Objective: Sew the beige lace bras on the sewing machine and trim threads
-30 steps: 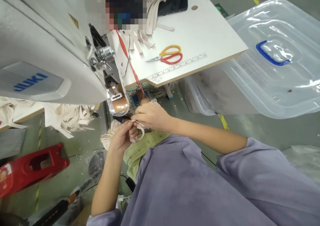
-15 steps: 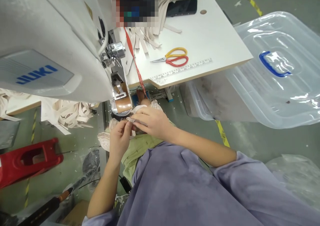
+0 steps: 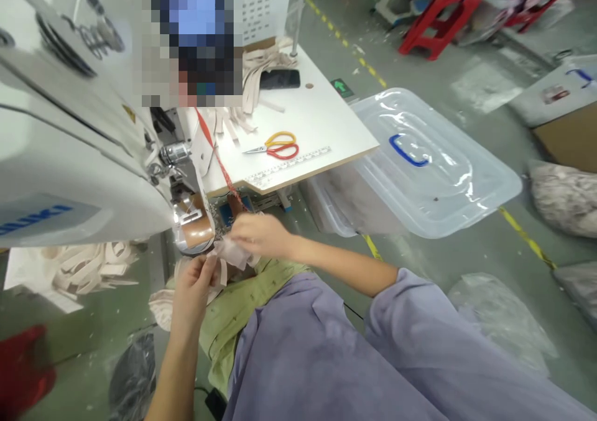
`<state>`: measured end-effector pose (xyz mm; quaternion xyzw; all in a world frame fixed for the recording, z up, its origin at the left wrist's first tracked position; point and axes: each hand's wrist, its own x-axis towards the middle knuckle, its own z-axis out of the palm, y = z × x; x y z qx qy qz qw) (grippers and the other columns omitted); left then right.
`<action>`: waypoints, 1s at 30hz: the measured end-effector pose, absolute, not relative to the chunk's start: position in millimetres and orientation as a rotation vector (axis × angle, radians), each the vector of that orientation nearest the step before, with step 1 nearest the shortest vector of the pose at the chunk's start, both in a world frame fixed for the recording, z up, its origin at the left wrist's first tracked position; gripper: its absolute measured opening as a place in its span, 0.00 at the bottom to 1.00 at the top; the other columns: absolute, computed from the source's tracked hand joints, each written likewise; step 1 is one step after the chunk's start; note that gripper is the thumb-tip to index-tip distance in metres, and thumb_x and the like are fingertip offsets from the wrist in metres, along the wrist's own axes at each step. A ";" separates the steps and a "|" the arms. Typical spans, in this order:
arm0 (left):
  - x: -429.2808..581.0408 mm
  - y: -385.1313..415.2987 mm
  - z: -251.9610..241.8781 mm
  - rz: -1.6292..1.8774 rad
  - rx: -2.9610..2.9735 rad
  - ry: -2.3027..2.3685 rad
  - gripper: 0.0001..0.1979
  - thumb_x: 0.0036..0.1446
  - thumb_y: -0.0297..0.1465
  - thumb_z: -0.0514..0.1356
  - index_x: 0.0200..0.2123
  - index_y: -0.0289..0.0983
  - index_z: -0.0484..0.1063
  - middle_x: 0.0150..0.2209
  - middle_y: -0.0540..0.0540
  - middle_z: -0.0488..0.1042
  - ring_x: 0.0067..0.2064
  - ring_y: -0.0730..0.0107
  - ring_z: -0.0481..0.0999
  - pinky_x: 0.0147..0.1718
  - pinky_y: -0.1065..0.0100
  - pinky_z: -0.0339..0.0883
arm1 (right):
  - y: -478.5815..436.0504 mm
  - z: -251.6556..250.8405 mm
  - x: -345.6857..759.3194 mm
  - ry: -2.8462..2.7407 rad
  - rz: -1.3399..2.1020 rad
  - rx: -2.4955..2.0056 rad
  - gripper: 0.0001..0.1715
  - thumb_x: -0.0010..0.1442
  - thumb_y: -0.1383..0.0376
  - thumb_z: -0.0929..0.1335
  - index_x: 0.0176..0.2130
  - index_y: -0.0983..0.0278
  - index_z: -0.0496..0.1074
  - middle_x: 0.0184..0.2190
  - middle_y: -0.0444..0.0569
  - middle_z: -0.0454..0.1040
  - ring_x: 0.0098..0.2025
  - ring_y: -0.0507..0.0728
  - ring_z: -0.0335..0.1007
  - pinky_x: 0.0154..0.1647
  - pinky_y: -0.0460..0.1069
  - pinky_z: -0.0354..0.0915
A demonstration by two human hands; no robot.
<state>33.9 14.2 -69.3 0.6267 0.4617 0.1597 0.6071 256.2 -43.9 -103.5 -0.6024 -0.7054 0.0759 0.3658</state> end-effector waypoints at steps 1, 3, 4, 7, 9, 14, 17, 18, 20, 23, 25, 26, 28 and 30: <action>31.9 16.2 -70.7 0.370 1.414 1.055 0.20 0.61 0.48 0.59 0.27 0.38 0.67 0.21 0.54 0.64 0.25 0.75 0.62 0.27 0.71 0.56 | -33.4 -102.0 284.5 -1.734 0.147 -1.691 0.17 0.69 0.64 0.62 0.47 0.58 0.79 0.44 0.49 0.81 0.45 0.56 0.76 0.45 0.49 0.70; 27.9 17.9 -71.7 0.384 1.357 1.051 0.20 0.60 0.48 0.61 0.28 0.37 0.69 0.22 0.54 0.64 0.25 0.75 0.61 0.27 0.72 0.55 | -9.8 -94.1 346.8 -1.530 0.035 -2.055 0.24 0.68 0.70 0.58 0.56 0.62 0.74 0.53 0.55 0.77 0.54 0.61 0.72 0.54 0.56 0.67; 26.3 17.4 -71.2 0.390 1.319 1.046 0.20 0.59 0.48 0.61 0.28 0.37 0.69 0.23 0.54 0.65 0.25 0.75 0.61 0.26 0.72 0.55 | 1.7 -89.0 376.0 -1.512 0.024 -2.190 0.26 0.67 0.72 0.57 0.58 0.64 0.72 0.56 0.58 0.75 0.57 0.63 0.69 0.57 0.59 0.64; 23.1 12.8 -67.5 0.426 1.121 1.010 0.19 0.57 0.47 0.63 0.30 0.36 0.70 0.23 0.54 0.65 0.24 0.78 0.60 0.24 0.73 0.51 | 26.3 -77.2 432.3 -1.833 0.183 -2.350 0.25 0.66 0.70 0.61 0.61 0.70 0.70 0.59 0.66 0.70 0.58 0.66 0.67 0.56 0.57 0.63; 21.8 10.4 -65.4 0.450 0.983 0.987 0.18 0.55 0.46 0.65 0.31 0.35 0.70 0.23 0.54 0.64 0.23 0.79 0.59 0.23 0.73 0.48 | 28.1 -75.5 440.2 -1.958 0.210 -2.406 0.24 0.67 0.67 0.63 0.60 0.68 0.70 0.57 0.64 0.71 0.53 0.63 0.70 0.49 0.53 0.63; 16.5 8.6 -62.9 0.509 0.871 0.979 0.19 0.53 0.45 0.65 0.26 0.35 0.67 0.22 0.53 0.66 0.22 0.80 0.61 0.24 0.73 0.51 | -3.9 -78.2 415.5 -1.849 0.112 -2.487 0.28 0.72 0.56 0.58 0.61 0.69 0.69 0.44 0.63 0.74 0.43 0.57 0.71 0.36 0.51 0.56; 12.9 6.9 -59.1 0.526 0.823 0.955 0.19 0.52 0.44 0.66 0.26 0.35 0.68 0.23 0.52 0.68 0.23 0.80 0.63 0.24 0.73 0.53 | -24.4 -75.5 399.2 -1.664 0.191 -2.581 0.24 0.69 0.56 0.63 0.56 0.68 0.71 0.42 0.64 0.76 0.39 0.58 0.71 0.32 0.51 0.55; 11.7 6.5 -57.5 0.531 0.808 0.946 0.19 0.52 0.45 0.66 0.27 0.35 0.68 0.24 0.52 0.68 0.23 0.79 0.64 0.24 0.73 0.54 | -32.3 -73.8 393.1 -1.569 0.259 -2.583 0.23 0.67 0.56 0.65 0.54 0.68 0.71 0.44 0.65 0.76 0.38 0.58 0.71 0.31 0.51 0.56; 9.4 6.2 -54.3 0.542 0.781 0.930 0.18 0.52 0.45 0.66 0.28 0.35 0.69 0.24 0.51 0.69 0.24 0.79 0.65 0.24 0.74 0.55 | -53.2 -68.6 377.2 -1.347 0.433 -2.515 0.20 0.64 0.57 0.67 0.52 0.66 0.69 0.46 0.65 0.77 0.37 0.58 0.73 0.32 0.51 0.61; 7.5 6.9 -51.2 0.539 0.757 0.915 0.17 0.54 0.43 0.66 0.31 0.34 0.72 0.26 0.51 0.70 0.25 0.79 0.66 0.24 0.74 0.56 | -95.8 -55.0 339.3 -1.162 0.654 -2.316 0.17 0.63 0.58 0.67 0.50 0.60 0.69 0.46 0.59 0.78 0.33 0.58 0.75 0.32 0.52 0.67; 8.7 7.7 -50.9 0.530 0.754 0.908 0.16 0.54 0.42 0.66 0.32 0.34 0.72 0.27 0.50 0.71 0.26 0.79 0.67 0.25 0.74 0.58 | -121.8 -44.2 307.2 -1.345 0.789 -2.203 0.16 0.61 0.58 0.67 0.50 0.57 0.70 0.41 0.55 0.80 0.31 0.59 0.75 0.30 0.53 0.69; 10.2 8.0 -51.1 0.526 0.754 0.907 0.15 0.54 0.41 0.67 0.31 0.34 0.72 0.28 0.50 0.72 0.26 0.78 0.67 0.26 0.74 0.59 | -131.0 -39.8 291.5 -1.505 0.813 -2.128 0.17 0.60 0.58 0.68 0.49 0.56 0.71 0.41 0.54 0.80 0.31 0.60 0.76 0.29 0.53 0.70; 13.9 7.9 -52.1 0.523 0.758 0.915 0.15 0.54 0.41 0.67 0.31 0.35 0.71 0.28 0.51 0.72 0.26 0.79 0.67 0.26 0.74 0.59 | -139.7 -34.9 265.2 -1.776 0.764 -1.973 0.18 0.58 0.58 0.69 0.49 0.57 0.72 0.45 0.54 0.79 0.32 0.59 0.76 0.27 0.52 0.70; 17.4 6.8 -53.2 0.514 0.791 0.930 0.15 0.55 0.42 0.66 0.31 0.35 0.72 0.27 0.51 0.72 0.26 0.79 0.67 0.25 0.74 0.58 | -137.8 -35.9 248.6 -1.911 0.633 -1.880 0.18 0.59 0.58 0.69 0.49 0.59 0.72 0.49 0.54 0.78 0.30 0.56 0.75 0.25 0.51 0.69</action>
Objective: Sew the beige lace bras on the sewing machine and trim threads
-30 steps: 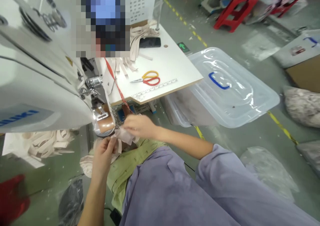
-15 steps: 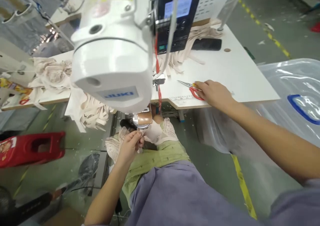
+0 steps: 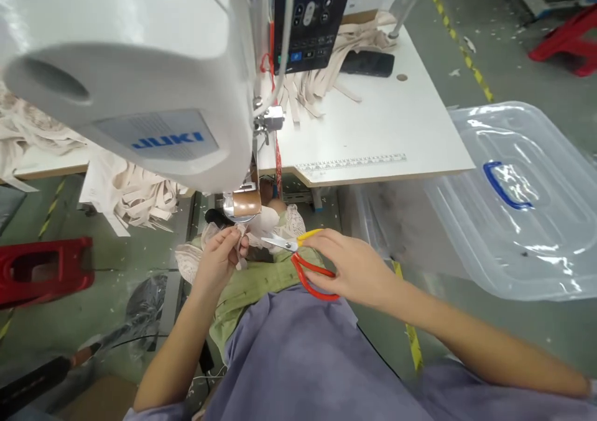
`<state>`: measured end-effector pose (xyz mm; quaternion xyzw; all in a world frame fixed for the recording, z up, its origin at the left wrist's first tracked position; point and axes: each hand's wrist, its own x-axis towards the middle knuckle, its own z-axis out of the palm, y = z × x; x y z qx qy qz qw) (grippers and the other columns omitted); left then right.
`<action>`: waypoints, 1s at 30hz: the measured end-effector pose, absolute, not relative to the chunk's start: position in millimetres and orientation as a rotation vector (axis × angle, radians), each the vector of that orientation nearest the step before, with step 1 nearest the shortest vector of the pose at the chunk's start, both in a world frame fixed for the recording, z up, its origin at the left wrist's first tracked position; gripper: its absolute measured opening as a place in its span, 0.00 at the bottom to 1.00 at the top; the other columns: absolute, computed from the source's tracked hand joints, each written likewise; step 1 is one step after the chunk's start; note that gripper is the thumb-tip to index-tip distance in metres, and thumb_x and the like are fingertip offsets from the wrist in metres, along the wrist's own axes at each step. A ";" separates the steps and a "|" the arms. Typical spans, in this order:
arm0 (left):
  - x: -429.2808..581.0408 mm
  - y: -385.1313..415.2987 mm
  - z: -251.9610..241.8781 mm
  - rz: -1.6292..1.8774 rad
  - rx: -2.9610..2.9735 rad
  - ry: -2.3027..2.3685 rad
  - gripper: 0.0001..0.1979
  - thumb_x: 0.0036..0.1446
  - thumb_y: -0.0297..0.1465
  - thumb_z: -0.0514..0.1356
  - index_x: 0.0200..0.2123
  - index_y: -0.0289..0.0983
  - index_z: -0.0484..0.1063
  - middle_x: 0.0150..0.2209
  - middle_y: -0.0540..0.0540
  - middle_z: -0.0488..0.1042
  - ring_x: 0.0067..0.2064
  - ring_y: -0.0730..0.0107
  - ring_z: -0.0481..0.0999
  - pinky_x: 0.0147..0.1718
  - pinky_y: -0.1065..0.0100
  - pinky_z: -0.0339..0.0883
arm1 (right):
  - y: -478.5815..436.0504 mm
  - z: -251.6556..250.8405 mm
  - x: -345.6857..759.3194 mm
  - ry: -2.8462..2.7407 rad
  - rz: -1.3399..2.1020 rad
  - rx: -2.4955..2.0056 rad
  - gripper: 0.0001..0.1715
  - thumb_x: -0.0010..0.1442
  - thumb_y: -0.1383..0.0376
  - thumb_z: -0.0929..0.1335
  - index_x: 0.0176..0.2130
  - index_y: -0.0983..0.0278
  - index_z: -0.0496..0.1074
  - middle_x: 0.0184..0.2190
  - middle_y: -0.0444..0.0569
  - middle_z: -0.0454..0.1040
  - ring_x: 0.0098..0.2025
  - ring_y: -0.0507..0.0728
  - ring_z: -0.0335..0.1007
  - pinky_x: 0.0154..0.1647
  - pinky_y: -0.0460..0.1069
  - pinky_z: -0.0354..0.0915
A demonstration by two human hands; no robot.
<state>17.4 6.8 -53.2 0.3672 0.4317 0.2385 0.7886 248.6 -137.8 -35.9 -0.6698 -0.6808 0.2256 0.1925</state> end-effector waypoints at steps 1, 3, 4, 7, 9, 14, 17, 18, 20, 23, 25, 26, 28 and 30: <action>18.6 5.9 -53.8 0.509 0.819 0.936 0.15 0.55 0.42 0.66 0.31 0.35 0.72 0.28 0.51 0.72 0.26 0.79 0.67 0.25 0.74 0.58 | -134.3 -37.9 243.7 -1.935 0.572 -1.860 0.17 0.60 0.58 0.68 0.49 0.60 0.72 0.49 0.54 0.78 0.29 0.55 0.74 0.24 0.50 0.68; 19.9 4.0 -55.1 0.500 0.884 0.946 0.16 0.57 0.43 0.64 0.31 0.35 0.72 0.28 0.50 0.73 0.26 0.78 0.67 0.25 0.73 0.58 | -125.3 -42.9 238.2 -1.954 0.496 -1.833 0.17 0.63 0.57 0.67 0.49 0.61 0.71 0.48 0.54 0.78 0.29 0.54 0.74 0.24 0.49 0.67; 20.1 3.1 -55.8 0.493 0.914 0.951 0.16 0.57 0.43 0.64 0.31 0.35 0.72 0.28 0.50 0.73 0.27 0.78 0.67 0.25 0.73 0.58 | -120.7 -45.3 236.6 -1.963 0.482 -1.813 0.17 0.63 0.57 0.67 0.50 0.61 0.71 0.48 0.54 0.78 0.30 0.54 0.74 0.24 0.49 0.67; 19.2 1.8 -57.4 0.471 0.989 0.975 0.14 0.59 0.42 0.61 0.30 0.36 0.73 0.29 0.49 0.74 0.27 0.77 0.68 0.26 0.72 0.59 | -110.2 -50.4 233.7 -2.005 0.491 -1.751 0.16 0.65 0.58 0.66 0.50 0.62 0.71 0.48 0.54 0.78 0.32 0.55 0.76 0.26 0.49 0.67; 18.0 2.3 -57.3 0.463 1.017 0.993 0.13 0.59 0.40 0.60 0.29 0.36 0.72 0.29 0.49 0.74 0.27 0.76 0.68 0.27 0.72 0.59 | -107.4 -52.5 233.8 -2.026 0.523 -1.733 0.16 0.65 0.59 0.66 0.51 0.62 0.71 0.47 0.53 0.78 0.32 0.55 0.75 0.26 0.49 0.66; 13.7 7.1 -55.0 0.450 0.911 0.945 0.07 0.52 0.34 0.60 0.28 0.36 0.72 0.24 0.51 0.69 0.23 0.77 0.61 0.24 0.71 0.54 | -114.6 -56.1 242.4 -1.943 0.717 -1.778 0.17 0.65 0.58 0.66 0.52 0.56 0.73 0.41 0.48 0.81 0.34 0.57 0.77 0.29 0.49 0.68; 11.0 9.6 -56.7 0.472 0.809 0.905 0.11 0.52 0.37 0.62 0.27 0.34 0.72 0.21 0.53 0.64 0.21 0.80 0.53 0.22 0.71 0.45 | -121.4 -55.0 244.3 -1.795 0.772 -1.830 0.17 0.61 0.58 0.68 0.50 0.56 0.73 0.41 0.47 0.80 0.27 0.54 0.72 0.25 0.49 0.67; 10.4 9.9 -57.9 0.485 0.786 0.903 0.12 0.52 0.39 0.63 0.28 0.34 0.73 0.20 0.55 0.61 0.20 0.81 0.51 0.22 0.71 0.43 | -122.8 -54.1 243.2 -1.756 0.795 -1.831 0.17 0.59 0.58 0.69 0.49 0.57 0.73 0.41 0.48 0.79 0.25 0.53 0.70 0.25 0.49 0.67; 9.6 9.8 -60.5 0.517 0.769 0.904 0.15 0.53 0.41 0.65 0.29 0.33 0.74 0.19 0.56 0.58 0.20 0.82 0.51 0.22 0.72 0.42 | -123.2 -51.9 238.5 -1.721 0.846 -1.809 0.19 0.56 0.58 0.70 0.47 0.59 0.71 0.44 0.49 0.79 0.26 0.53 0.70 0.26 0.50 0.68; 9.0 8.2 -63.7 0.561 0.808 0.912 0.16 0.54 0.41 0.66 0.26 0.34 0.71 0.19 0.55 0.61 0.21 0.81 0.55 0.22 0.73 0.45 | -118.3 -50.4 228.1 -1.717 0.886 -1.780 0.20 0.54 0.60 0.71 0.48 0.59 0.70 0.46 0.51 0.78 0.28 0.53 0.72 0.28 0.50 0.71; 8.7 7.0 -64.9 0.582 0.865 0.941 0.18 0.56 0.41 0.66 0.24 0.35 0.68 0.21 0.54 0.66 0.22 0.81 0.59 0.22 0.73 0.49 | -112.5 -51.0 221.5 -1.718 0.885 -1.767 0.21 0.54 0.61 0.71 0.48 0.59 0.69 0.47 0.51 0.78 0.28 0.53 0.72 0.28 0.50 0.70; 8.5 6.5 -65.1 0.587 0.900 0.960 0.18 0.57 0.42 0.66 0.24 0.36 0.68 0.22 0.53 0.67 0.22 0.80 0.61 0.23 0.74 0.52 | -109.2 -51.7 218.7 -1.721 0.880 -1.761 0.21 0.54 0.61 0.70 0.48 0.59 0.70 0.46 0.50 0.78 0.28 0.53 0.72 0.28 0.50 0.70; 7.9 6.4 -65.0 0.587 0.973 0.998 0.17 0.58 0.42 0.65 0.26 0.36 0.70 0.23 0.53 0.70 0.23 0.80 0.64 0.25 0.74 0.56 | -102.6 -53.3 214.4 -1.730 0.874 -1.745 0.20 0.55 0.61 0.71 0.48 0.59 0.70 0.44 0.50 0.78 0.27 0.53 0.71 0.27 0.50 0.69; 6.9 7.2 -64.1 0.585 1.049 1.028 0.16 0.58 0.42 0.64 0.27 0.36 0.71 0.24 0.52 0.71 0.24 0.79 0.65 0.26 0.74 0.59 | -96.7 -55.1 212.1 -1.730 0.869 -1.736 0.19 0.55 0.60 0.71 0.48 0.59 0.71 0.43 0.50 0.78 0.27 0.53 0.71 0.27 0.49 0.68</action>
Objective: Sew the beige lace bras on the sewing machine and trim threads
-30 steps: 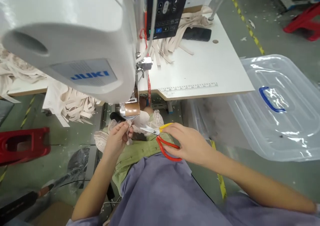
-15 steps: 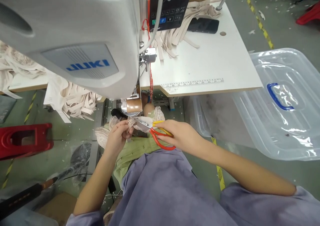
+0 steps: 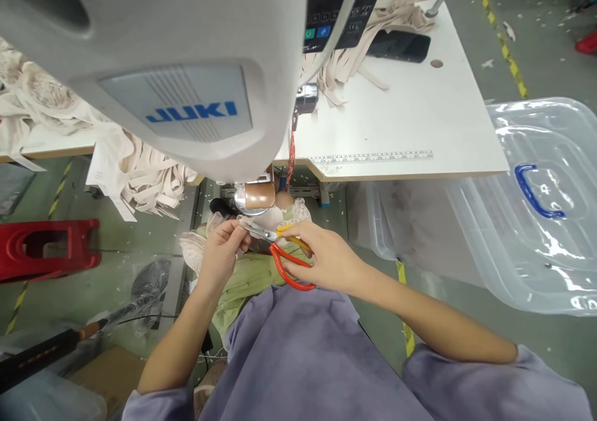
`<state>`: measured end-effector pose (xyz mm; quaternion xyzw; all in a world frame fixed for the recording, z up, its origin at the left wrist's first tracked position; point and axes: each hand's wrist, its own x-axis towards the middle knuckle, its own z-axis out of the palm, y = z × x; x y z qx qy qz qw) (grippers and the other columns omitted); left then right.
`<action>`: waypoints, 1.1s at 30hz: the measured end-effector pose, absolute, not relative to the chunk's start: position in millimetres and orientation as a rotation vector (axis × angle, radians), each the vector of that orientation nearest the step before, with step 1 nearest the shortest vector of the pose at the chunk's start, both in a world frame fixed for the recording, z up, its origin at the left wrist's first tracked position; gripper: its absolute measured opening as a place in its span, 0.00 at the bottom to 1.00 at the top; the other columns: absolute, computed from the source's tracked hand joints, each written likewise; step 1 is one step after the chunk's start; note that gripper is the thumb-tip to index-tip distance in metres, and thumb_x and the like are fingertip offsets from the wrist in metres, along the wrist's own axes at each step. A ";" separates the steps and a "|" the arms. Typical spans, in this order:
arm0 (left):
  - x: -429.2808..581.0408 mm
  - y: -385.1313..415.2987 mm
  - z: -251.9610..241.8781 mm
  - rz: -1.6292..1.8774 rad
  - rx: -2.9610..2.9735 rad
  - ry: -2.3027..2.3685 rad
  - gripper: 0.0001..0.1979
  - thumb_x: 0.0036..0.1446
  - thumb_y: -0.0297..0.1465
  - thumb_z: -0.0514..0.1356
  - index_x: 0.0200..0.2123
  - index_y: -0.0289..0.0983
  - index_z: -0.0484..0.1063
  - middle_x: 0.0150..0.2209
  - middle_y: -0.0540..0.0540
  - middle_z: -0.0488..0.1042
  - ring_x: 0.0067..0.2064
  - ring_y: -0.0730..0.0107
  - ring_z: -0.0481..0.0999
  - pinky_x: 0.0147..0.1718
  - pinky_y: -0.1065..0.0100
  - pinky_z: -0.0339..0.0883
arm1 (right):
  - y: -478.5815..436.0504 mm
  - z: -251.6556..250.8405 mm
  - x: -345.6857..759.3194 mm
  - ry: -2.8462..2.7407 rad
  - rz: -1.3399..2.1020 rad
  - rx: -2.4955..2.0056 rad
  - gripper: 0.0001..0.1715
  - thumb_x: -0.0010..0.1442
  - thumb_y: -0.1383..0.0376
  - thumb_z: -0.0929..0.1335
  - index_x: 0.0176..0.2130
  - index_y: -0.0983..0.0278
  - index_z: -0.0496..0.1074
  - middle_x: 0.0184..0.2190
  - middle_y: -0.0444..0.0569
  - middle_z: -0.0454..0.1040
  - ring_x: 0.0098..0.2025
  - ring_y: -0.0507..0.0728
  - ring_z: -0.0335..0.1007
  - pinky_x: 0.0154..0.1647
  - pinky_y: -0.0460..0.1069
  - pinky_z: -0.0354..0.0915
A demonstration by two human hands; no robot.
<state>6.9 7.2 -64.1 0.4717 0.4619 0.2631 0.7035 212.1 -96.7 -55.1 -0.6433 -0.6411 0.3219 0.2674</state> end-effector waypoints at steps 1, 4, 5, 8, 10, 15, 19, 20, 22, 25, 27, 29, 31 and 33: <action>6.2 7.8 -63.6 0.584 1.084 1.040 0.16 0.59 0.42 0.63 0.27 0.36 0.71 0.24 0.52 0.71 0.24 0.78 0.66 0.27 0.73 0.60 | -94.1 -55.9 211.7 -1.730 0.868 -1.734 0.19 0.56 0.60 0.71 0.48 0.59 0.71 0.44 0.50 0.79 0.28 0.53 0.72 0.27 0.49 0.68; 3.3 9.6 -62.2 0.584 1.156 1.069 0.15 0.61 0.41 0.62 0.27 0.36 0.70 0.25 0.52 0.71 0.25 0.77 0.67 0.28 0.73 0.62 | -88.2 -57.4 212.3 -1.728 0.890 -1.750 0.19 0.57 0.59 0.71 0.49 0.58 0.73 0.43 0.49 0.80 0.30 0.54 0.74 0.27 0.48 0.67; 2.3 9.9 -62.1 0.584 1.168 1.079 0.16 0.61 0.41 0.61 0.27 0.36 0.70 0.25 0.52 0.71 0.25 0.77 0.67 0.28 0.73 0.62 | -87.1 -57.5 212.7 -1.727 0.904 -1.760 0.19 0.58 0.59 0.71 0.49 0.58 0.74 0.43 0.48 0.80 0.30 0.54 0.74 0.27 0.48 0.67; 0.0 9.4 -63.6 0.580 1.184 1.083 0.17 0.62 0.42 0.60 0.27 0.36 0.70 0.25 0.52 0.69 0.25 0.77 0.65 0.27 0.72 0.59 | -87.6 -57.0 213.3 -1.711 0.938 -1.776 0.17 0.60 0.59 0.70 0.50 0.56 0.75 0.39 0.46 0.80 0.28 0.53 0.73 0.25 0.47 0.65; -0.9 8.6 -65.8 0.581 1.169 1.078 0.18 0.62 0.43 0.61 0.26 0.36 0.68 0.23 0.53 0.66 0.24 0.78 0.61 0.26 0.72 0.55 | -91.8 -56.6 214.0 -1.708 0.949 -1.766 0.16 0.61 0.59 0.69 0.49 0.56 0.76 0.38 0.46 0.80 0.27 0.53 0.73 0.25 0.47 0.65; -0.1 8.1 -68.4 0.678 0.915 1.023 0.18 0.57 0.44 0.64 0.26 0.37 0.68 0.19 0.57 0.56 0.21 0.81 0.49 0.22 0.72 0.46 | -106.0 -54.6 238.2 -1.656 0.941 -1.894 0.18 0.59 0.58 0.70 0.50 0.55 0.76 0.37 0.46 0.80 0.26 0.53 0.72 0.25 0.49 0.67; 3.3 9.6 -63.3 0.697 0.750 0.972 0.16 0.53 0.42 0.67 0.28 0.35 0.72 0.18 0.58 0.55 0.20 0.83 0.48 0.21 0.73 0.43 | -89.7 -45.9 290.7 -1.683 0.720 -2.175 0.20 0.60 0.56 0.70 0.51 0.56 0.76 0.41 0.49 0.80 0.32 0.56 0.74 0.31 0.51 0.69; 4.2 9.7 -61.3 0.692 0.734 0.964 0.15 0.53 0.41 0.67 0.29 0.34 0.72 0.19 0.58 0.56 0.20 0.83 0.49 0.21 0.73 0.44 | -81.2 -42.7 303.4 -1.722 0.581 -2.240 0.21 0.62 0.55 0.69 0.53 0.58 0.75 0.43 0.52 0.80 0.35 0.58 0.75 0.33 0.52 0.69; 5.8 9.5 -56.8 0.666 0.715 0.941 0.14 0.55 0.41 0.66 0.31 0.34 0.72 0.20 0.57 0.60 0.20 0.83 0.52 0.21 0.75 0.46 | -64.5 -36.4 319.7 -1.832 0.237 -2.294 0.22 0.67 0.56 0.65 0.54 0.64 0.74 0.48 0.60 0.78 0.45 0.63 0.75 0.41 0.56 0.68; 7.7 9.4 -48.1 0.574 0.710 0.908 0.14 0.57 0.39 0.64 0.29 0.34 0.69 0.24 0.53 0.67 0.22 0.82 0.59 0.21 0.75 0.50 | -50.9 -31.8 307.9 -1.909 -0.103 -2.142 0.23 0.68 0.56 0.64 0.52 0.70 0.74 0.49 0.65 0.76 0.51 0.67 0.72 0.49 0.59 0.67; 9.5 10.4 -40.7 0.429 0.740 0.866 0.12 0.57 0.38 0.62 0.30 0.35 0.69 0.27 0.51 0.72 0.22 0.80 0.63 0.21 0.75 0.54 | -51.3 -35.7 278.3 -2.014 -0.019 -1.883 0.24 0.66 0.53 0.66 0.51 0.68 0.73 0.47 0.61 0.77 0.49 0.64 0.73 0.47 0.56 0.69; 11.4 12.2 -32.7 0.227 0.831 0.802 0.10 0.58 0.36 0.59 0.31 0.35 0.70 0.27 0.50 0.74 0.22 0.79 0.65 0.22 0.73 0.58 | -55.0 -45.5 245.2 -2.206 0.204 -1.528 0.19 0.67 0.56 0.66 0.52 0.65 0.72 0.47 0.57 0.77 0.48 0.61 0.74 0.46 0.53 0.70; 11.5 13.8 -26.9 0.041 0.994 0.754 0.10 0.60 0.35 0.55 0.30 0.35 0.71 0.26 0.50 0.73 0.21 0.78 0.65 0.22 0.72 0.59 | -57.8 -57.5 222.6 -2.297 0.392 -1.312 0.13 0.69 0.63 0.63 0.50 0.61 0.73 0.44 0.53 0.79 0.44 0.57 0.75 0.42 0.49 0.69; 8.3 12.7 -28.0 0.031 1.247 0.834 0.12 0.62 0.36 0.54 0.33 0.36 0.72 0.26 0.50 0.73 0.23 0.75 0.68 0.25 0.70 0.63 | -58.0 -67.2 216.8 -2.243 0.497 -1.345 0.13 0.69 0.65 0.61 0.44 0.60 0.75 0.39 0.50 0.80 0.39 0.55 0.75 0.36 0.48 0.67</action>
